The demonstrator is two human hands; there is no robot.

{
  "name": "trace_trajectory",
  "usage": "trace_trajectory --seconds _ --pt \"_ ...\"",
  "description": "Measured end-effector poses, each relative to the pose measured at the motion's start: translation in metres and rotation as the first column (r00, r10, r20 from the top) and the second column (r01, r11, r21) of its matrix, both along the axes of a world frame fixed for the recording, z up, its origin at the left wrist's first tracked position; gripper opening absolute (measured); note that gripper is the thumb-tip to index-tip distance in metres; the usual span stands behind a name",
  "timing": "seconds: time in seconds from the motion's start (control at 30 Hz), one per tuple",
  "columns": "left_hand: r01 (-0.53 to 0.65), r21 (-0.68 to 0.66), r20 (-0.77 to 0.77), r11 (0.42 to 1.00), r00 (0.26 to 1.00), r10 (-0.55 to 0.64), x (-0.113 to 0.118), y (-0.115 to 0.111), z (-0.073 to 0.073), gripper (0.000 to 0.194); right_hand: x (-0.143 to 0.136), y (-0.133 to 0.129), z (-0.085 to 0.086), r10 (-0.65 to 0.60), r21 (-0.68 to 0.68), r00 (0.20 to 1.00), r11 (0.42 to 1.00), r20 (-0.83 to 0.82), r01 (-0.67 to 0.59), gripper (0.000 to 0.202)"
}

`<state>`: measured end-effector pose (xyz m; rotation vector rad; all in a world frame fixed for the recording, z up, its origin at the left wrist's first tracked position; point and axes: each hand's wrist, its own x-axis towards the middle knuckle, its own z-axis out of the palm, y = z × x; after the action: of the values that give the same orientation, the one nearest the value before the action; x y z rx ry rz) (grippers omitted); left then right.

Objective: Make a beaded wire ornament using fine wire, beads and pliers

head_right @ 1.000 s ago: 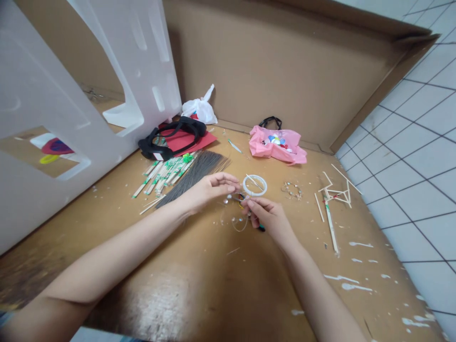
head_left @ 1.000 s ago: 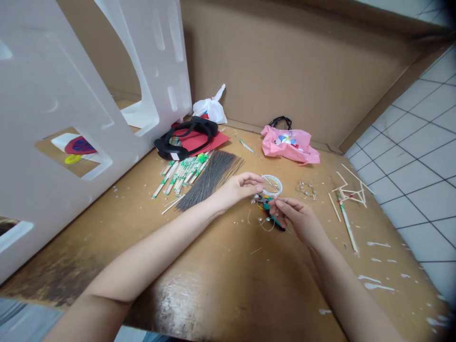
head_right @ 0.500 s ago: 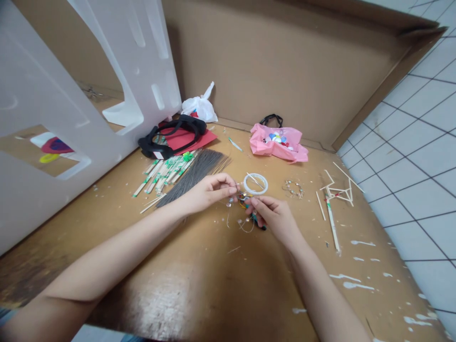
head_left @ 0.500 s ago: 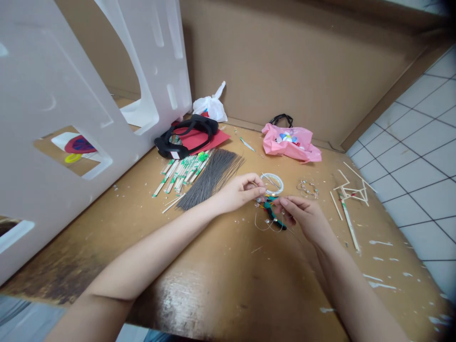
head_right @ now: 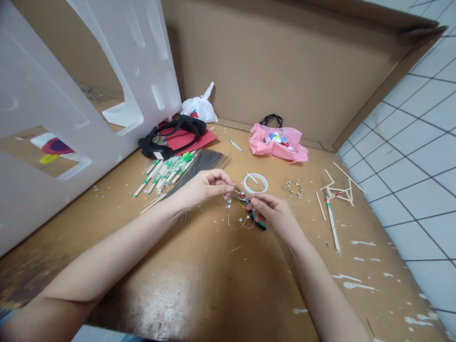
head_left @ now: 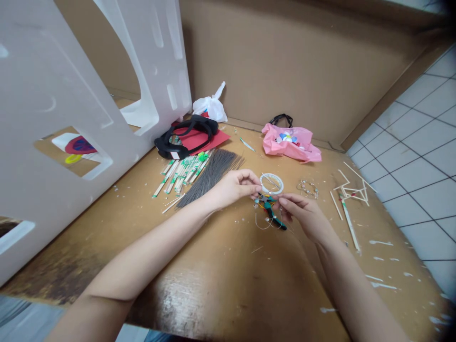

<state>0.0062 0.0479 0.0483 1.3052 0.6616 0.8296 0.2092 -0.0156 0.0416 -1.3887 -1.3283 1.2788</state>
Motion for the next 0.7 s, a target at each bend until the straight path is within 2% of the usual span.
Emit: trace_trajectory --seconds 0.13,0.23,0.37,0.43,0.6,0.7 --pt "0.028 -0.054 0.058 0.998 0.998 -0.025 0.0 -0.001 0.003 0.021 0.003 0.003 -0.003 -0.023 0.056 0.998 0.998 -0.064 0.026 0.026" --pt "0.057 -0.079 0.106 0.995 0.993 -0.048 0.002 -0.002 -0.002 0.033 0.008 0.006 -0.005 -0.012 0.063 0.991 0.998 -0.133 0.02 0.022" --pt "0.271 -0.188 0.168 0.944 0.956 -0.241 0.006 -0.002 -0.012 0.043 0.018 0.009 -0.007 -0.016 0.049 0.986 0.999 -0.169 0.025 0.021" --pt "0.317 -0.203 0.156 0.926 0.944 -0.289 0.006 -0.001 -0.014 0.04 0.021 0.01 -0.007 -0.034 0.079 0.988 0.996 -0.153 0.047 0.021" --pt "0.185 -0.17 0.046 0.968 0.983 -0.18 0.007 0.0 -0.01 0.033 0.024 0.009 -0.003 -0.132 0.208 0.991 0.969 -0.021 0.133 0.023" --pt "0.154 -0.134 0.034 0.979 0.988 -0.151 0.008 -0.003 -0.008 0.032 0.018 0.004 0.001 -0.221 0.284 0.974 0.938 0.056 0.197 0.026"
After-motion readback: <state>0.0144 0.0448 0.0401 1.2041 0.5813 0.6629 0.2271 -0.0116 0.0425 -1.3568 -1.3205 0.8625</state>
